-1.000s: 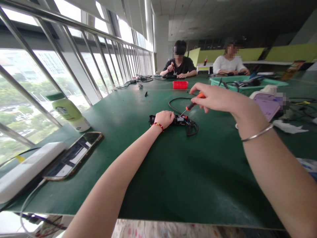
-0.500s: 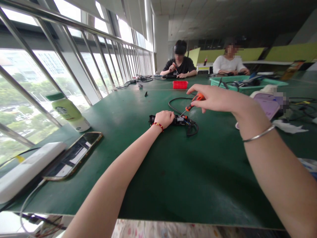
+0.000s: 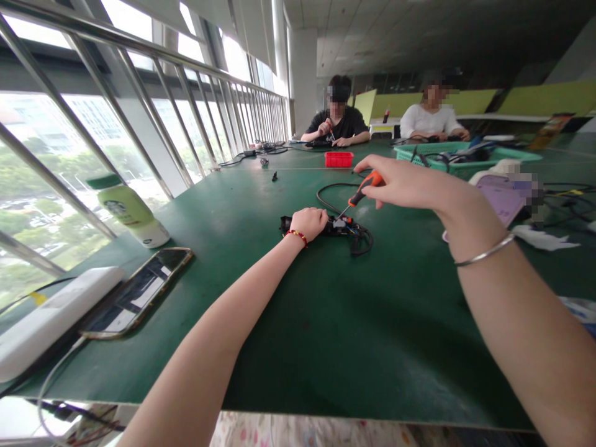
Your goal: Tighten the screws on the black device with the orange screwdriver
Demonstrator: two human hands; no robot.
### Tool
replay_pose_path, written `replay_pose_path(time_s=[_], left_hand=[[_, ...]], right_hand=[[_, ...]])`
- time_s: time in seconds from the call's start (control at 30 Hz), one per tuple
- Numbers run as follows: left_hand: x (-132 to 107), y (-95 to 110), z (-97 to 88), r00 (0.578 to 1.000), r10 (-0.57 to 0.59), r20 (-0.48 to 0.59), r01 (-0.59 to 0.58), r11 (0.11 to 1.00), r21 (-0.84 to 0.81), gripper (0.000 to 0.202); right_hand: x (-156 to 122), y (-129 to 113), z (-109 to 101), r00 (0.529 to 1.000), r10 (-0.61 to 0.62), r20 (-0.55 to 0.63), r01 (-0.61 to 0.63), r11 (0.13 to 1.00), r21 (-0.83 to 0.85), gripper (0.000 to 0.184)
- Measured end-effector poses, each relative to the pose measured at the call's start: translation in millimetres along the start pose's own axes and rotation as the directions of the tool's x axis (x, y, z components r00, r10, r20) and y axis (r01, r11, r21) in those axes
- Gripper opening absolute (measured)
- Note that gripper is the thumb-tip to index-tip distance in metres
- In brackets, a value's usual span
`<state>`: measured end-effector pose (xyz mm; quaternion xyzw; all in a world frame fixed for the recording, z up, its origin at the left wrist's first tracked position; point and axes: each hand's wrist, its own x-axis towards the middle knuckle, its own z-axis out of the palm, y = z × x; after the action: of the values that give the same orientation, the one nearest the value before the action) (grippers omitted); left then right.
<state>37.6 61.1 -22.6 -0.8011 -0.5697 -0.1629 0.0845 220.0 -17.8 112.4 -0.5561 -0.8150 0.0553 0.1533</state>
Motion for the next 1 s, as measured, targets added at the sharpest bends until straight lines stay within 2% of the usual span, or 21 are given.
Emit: replay_pose_path(time_s=[0.07, 0.17, 0.27, 0.37, 0.43, 0.57, 0.63, 0.83, 0.9, 1.0], left_hand=[[0, 0, 0.2, 1.0, 0.001, -0.005, -0.001, 1.0, 0.003, 0.047], [0, 0, 0.7, 1.0, 0.004, -0.008, -0.004, 1.0, 0.006, 0.048], [1, 0, 0.7, 1.0, -0.002, 0.005, 0.002, 1.0, 0.003, 0.047], [1, 0, 0.4, 1.0, -0.01, 0.014, 0.01, 1.0, -0.001, 0.047], [1, 0, 0.6, 1.0, -0.007, 0.008, 0.007, 1.0, -0.001, 0.047], [1, 0, 2.1, 1.0, 0.004, -0.008, -0.004, 1.0, 0.001, 0.047], [1, 0, 2.5, 1.0, -0.001, -0.01, 0.001, 1.0, 0.004, 0.047], [0, 1, 0.6, 1.0, -0.005, -0.002, 0.005, 1.0, 0.002, 0.048], [0, 1, 0.0, 1.0, -0.011, 0.004, 0.011, 1.0, 0.003, 0.047], [0, 1, -0.3, 1.0, -0.009, 0.0, 0.009, 1.0, 0.005, 0.047]], right_hand=[[0, 0, 0, 1.0, 0.023, -0.007, -0.024, 1.0, -0.018, 0.051], [-1, 0, 0, 0.997, 0.078, 0.013, -0.078, 0.997, -0.005, 0.044], [0, 1, 1, 0.999, 0.046, 0.01, -0.046, 0.999, 0.011, 0.039], [0, 1, 2, 1.0, -0.017, -0.005, 0.017, 1.0, 0.026, 0.059], [-1, 0, 2, 1.0, -0.004, 0.0, 0.004, 0.999, 0.037, 0.066], [-1, -3, 1, 0.997, 0.07, 0.028, -0.071, 0.997, 0.035, 0.046], [-1, -1, 1, 0.998, 0.065, 0.028, -0.065, 0.997, 0.033, 0.041], [-1, 0, 2, 1.0, -0.018, -0.022, 0.019, 0.999, 0.031, 0.059], [-2, -3, 1, 1.0, 0.013, -0.002, -0.013, 1.0, 0.026, 0.056], [-4, -8, -1, 0.996, 0.064, 0.058, -0.065, 0.997, 0.028, 0.042]])
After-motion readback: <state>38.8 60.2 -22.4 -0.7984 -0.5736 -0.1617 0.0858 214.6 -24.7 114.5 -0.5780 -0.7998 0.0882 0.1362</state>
